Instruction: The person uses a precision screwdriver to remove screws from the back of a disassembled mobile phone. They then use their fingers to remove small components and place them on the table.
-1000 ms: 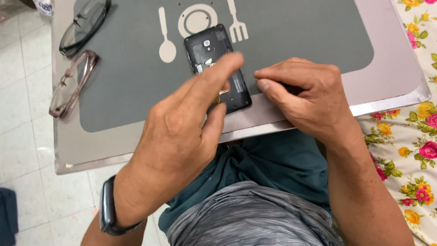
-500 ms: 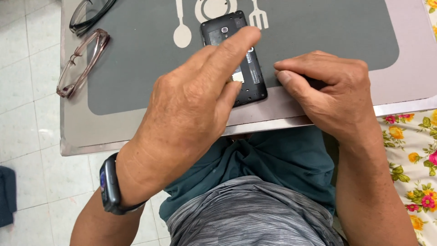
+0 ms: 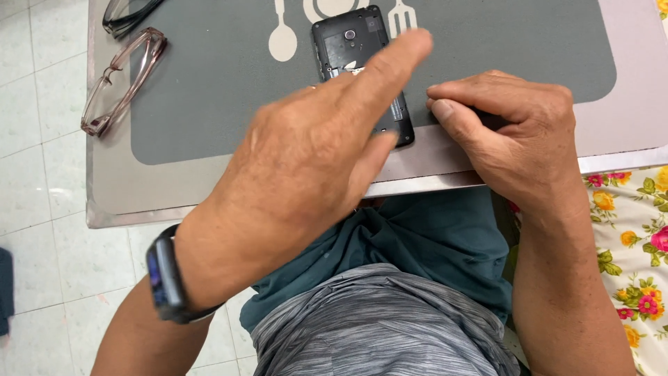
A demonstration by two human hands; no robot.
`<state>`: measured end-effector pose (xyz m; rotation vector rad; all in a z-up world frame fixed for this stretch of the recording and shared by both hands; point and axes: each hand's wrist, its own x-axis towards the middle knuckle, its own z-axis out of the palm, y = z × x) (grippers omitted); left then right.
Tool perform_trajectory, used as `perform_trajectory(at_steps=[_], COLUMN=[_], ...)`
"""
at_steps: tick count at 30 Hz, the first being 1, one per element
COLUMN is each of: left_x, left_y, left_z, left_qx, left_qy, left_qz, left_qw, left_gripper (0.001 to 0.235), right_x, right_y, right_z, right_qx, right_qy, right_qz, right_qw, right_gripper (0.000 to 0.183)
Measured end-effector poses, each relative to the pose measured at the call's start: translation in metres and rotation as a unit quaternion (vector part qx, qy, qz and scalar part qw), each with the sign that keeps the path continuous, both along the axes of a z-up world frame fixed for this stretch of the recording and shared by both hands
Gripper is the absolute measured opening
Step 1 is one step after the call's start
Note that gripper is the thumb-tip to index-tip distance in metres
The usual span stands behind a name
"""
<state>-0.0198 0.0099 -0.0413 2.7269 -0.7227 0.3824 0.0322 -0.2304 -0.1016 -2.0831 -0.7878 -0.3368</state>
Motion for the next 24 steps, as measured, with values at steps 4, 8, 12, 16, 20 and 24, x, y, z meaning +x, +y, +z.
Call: perform_trajectory(at_steps=[4,8,12,16,20,24], left_x=[-0.003,0.003,-0.004,0.003,0.001,-0.002], left_y=[-0.001,-0.001,-0.002,-0.004,-0.005,-0.009], left_z=[0.008,0.003,0.007,0.002,0.008,0.015], left_qx=[-0.062,0.035,-0.036,0.081,0.011,0.014], left_qy=[0.061,-0.039,0.025,-0.091,-0.08,-0.01], left_qz=[-0.032,0.029,-0.006,0.057,0.022,0.009], left_qw=[0.996,0.998,0.999,0.991,0.996,1.0], left_gripper=[0.061,0.072,0.073,0.063,0.054,0.047], right_x=[0.0,0.0,0.001,0.001,0.001,0.001], right_y=[-0.002,0.0,-0.001,0.0,-0.001,-0.001], right_z=[-0.002,-0.001,-0.001,-0.002,-0.002,-0.002], right_qx=[0.003,0.003,0.007,0.01,0.008,0.012], right_qy=[0.003,-0.006,-0.01,-0.011,-0.009,-0.01], right_qz=[-0.002,0.002,0.012,0.008,0.005,0.012], right_qw=[1.0,1.0,1.0,1.0,1.0,1.0], right_gripper=[0.01,0.01,0.01,0.01,0.01,0.01])
